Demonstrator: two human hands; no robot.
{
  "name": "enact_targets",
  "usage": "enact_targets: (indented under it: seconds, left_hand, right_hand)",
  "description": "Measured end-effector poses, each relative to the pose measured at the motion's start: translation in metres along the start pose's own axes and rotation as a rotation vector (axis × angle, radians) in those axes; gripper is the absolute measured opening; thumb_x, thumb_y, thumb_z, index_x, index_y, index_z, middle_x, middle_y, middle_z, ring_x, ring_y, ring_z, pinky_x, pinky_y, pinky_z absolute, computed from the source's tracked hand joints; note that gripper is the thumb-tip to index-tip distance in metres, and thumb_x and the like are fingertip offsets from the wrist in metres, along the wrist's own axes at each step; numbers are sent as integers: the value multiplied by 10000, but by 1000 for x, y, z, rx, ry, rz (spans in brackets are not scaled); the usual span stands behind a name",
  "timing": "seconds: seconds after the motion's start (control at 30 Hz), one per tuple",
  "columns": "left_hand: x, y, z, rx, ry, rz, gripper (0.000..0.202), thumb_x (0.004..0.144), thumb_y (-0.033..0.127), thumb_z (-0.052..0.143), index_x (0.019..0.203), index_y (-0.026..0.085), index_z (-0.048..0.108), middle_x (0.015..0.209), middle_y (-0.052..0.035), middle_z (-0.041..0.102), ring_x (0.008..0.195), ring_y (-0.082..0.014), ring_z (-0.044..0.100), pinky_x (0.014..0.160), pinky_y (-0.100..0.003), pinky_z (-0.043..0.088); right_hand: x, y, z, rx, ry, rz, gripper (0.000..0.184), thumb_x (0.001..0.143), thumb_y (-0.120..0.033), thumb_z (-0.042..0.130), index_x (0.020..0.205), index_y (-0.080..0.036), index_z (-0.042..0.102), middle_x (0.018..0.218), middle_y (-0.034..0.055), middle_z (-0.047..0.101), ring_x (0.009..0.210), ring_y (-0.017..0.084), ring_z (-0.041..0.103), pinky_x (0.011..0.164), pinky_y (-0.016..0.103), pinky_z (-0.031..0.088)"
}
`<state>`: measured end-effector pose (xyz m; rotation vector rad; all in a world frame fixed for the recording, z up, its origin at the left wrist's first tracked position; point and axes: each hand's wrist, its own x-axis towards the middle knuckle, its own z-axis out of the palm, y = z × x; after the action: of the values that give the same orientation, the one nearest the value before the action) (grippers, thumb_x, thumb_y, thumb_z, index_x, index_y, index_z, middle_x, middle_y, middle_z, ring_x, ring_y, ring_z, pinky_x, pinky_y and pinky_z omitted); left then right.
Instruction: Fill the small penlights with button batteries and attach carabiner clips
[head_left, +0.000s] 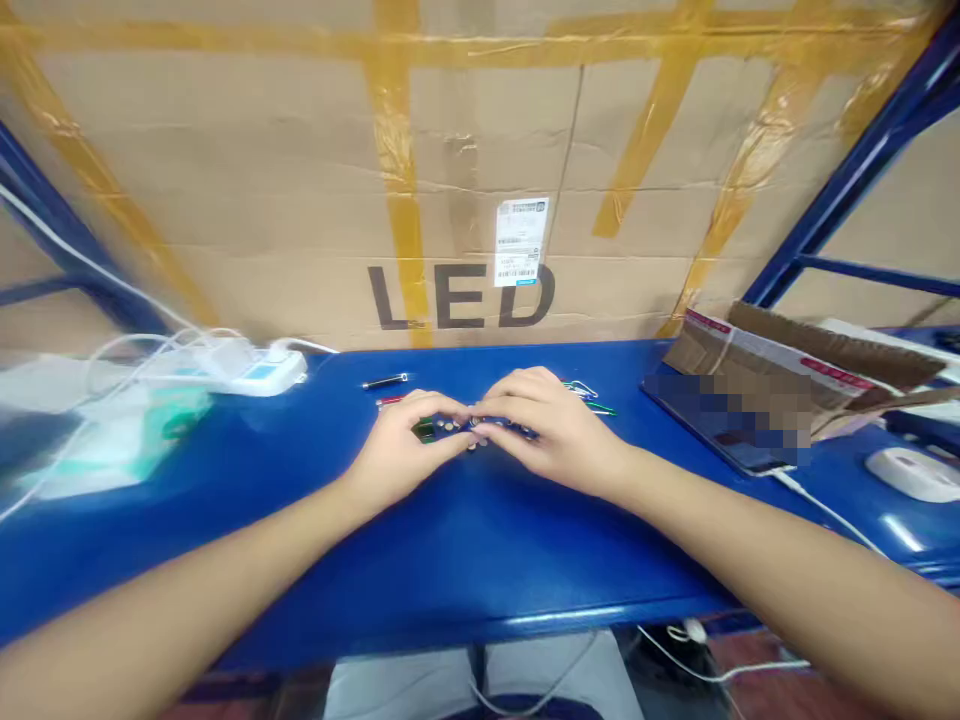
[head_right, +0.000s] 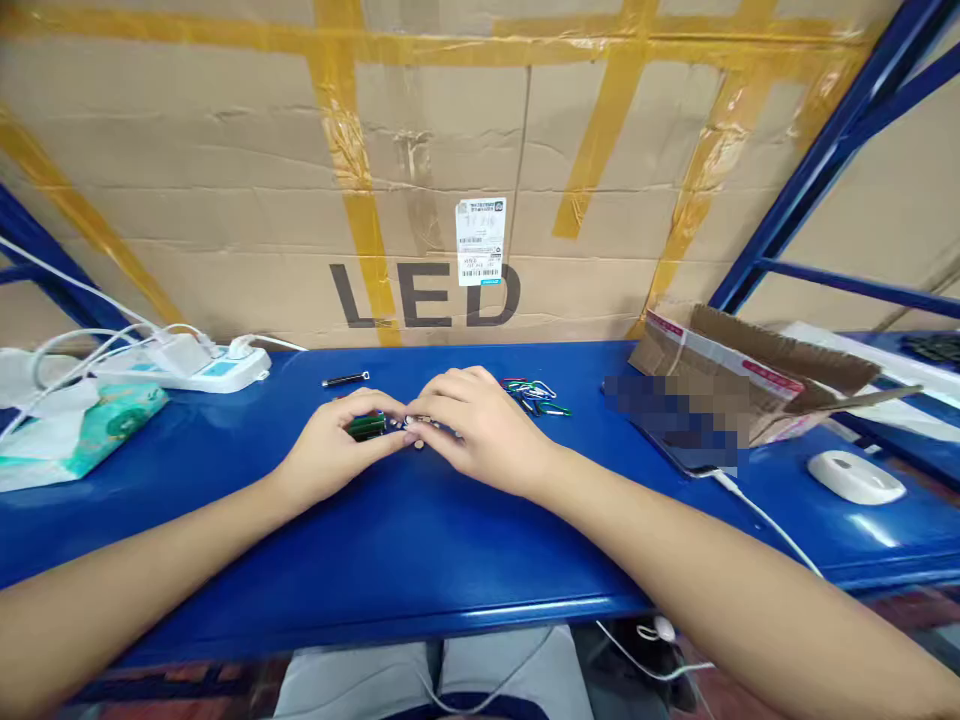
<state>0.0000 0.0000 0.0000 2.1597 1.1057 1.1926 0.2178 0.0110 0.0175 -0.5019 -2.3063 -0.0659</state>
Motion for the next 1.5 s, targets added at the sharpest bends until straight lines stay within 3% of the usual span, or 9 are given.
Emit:
enact_targets:
  seconds: [0.17, 0.33, 0.47, 0.73, 0.97, 1.1, 1.27, 1.37, 1.5]
  left_hand:
    - [2, -4, 2, -23, -3, -11, 189, 783, 346, 778, 885, 190, 748, 924, -52, 752, 892, -204, 665, 886, -342, 506]
    - [3, -8, -2, -9, 5, -94, 198, 765, 345, 791, 887, 198, 738, 948, -41, 747, 930, -209, 667, 927, -348, 499]
    - [3, -8, -5, -4, -30, -134, 225, 786, 390, 773, 921, 213, 739, 996, -40, 749, 956, -207, 671, 934, -345, 512]
    - [2, -8, -5, 12, -67, -130, 257, 798, 432, 757, 934, 214, 738, 1014, -54, 747, 969, -218, 675, 942, -364, 526]
    - [2, -7, -4, 17, -64, -119, 250, 807, 433, 745, 932, 217, 733, 1007, -50, 746, 964, -216, 674, 936, -362, 533]
    - [2, -6, -3, 8, -62, -114, 247, 806, 429, 744, 931, 217, 732, 1006, -50, 747, 959, -215, 677, 927, -355, 537]
    - [3, -6, -2, -3, -59, -108, 241, 804, 415, 743, 933, 212, 732, 998, -52, 747, 942, -211, 678, 916, -349, 540]
    - [3, -5, -2, 4, -59, -94, 240, 806, 414, 741, 931, 209, 731, 988, -50, 747, 932, -208, 677, 913, -346, 535]
    - [3, -5, -2, -2, -54, -88, 249, 819, 427, 730, 932, 206, 726, 970, -49, 746, 919, -208, 677, 901, -344, 533]
  right_hand:
    - [3, -3, 0, 86, -51, 123, 114, 941, -260, 645, 1023, -214, 709, 970, 53, 714, 958, 198, 638, 857, 371, 454]
    - [6, 9, -14, 108, -165, 339, 494, 850, -286, 716, 1316, -224, 564, 1136, 84, 657, 1013, 220, 619, 860, 369, 503]
    - [3, 37, -20, -34, -298, 452, 167, 860, -209, 642, 1019, -193, 690, 1049, 85, 650, 1017, 236, 609, 899, 386, 487]
    - [-5, 53, -4, -132, -451, 518, 119, 879, -203, 649, 947, -219, 745, 1030, 80, 673, 1037, 255, 608, 906, 403, 454]
    - [-1, 48, 1, -67, -366, 608, 33, 825, -138, 681, 830, -162, 704, 953, 88, 719, 912, 227, 655, 836, 363, 496]
    - [4, 40, 1, 307, -106, 823, 16, 814, -173, 694, 812, -174, 679, 868, 65, 748, 812, 192, 700, 776, 339, 547]
    - [9, 24, 3, 920, 73, 985, 184, 719, -210, 811, 815, -173, 658, 774, 33, 748, 761, 150, 718, 757, 290, 578]
    - [10, 18, 2, 1117, 80, 1043, 325, 645, -227, 880, 910, -171, 699, 780, 10, 739, 728, 116, 702, 759, 265, 583]
    - [10, 15, -2, 1187, 17, 1041, 334, 623, -291, 906, 885, -147, 757, 810, 30, 751, 750, 109, 702, 795, 253, 583]
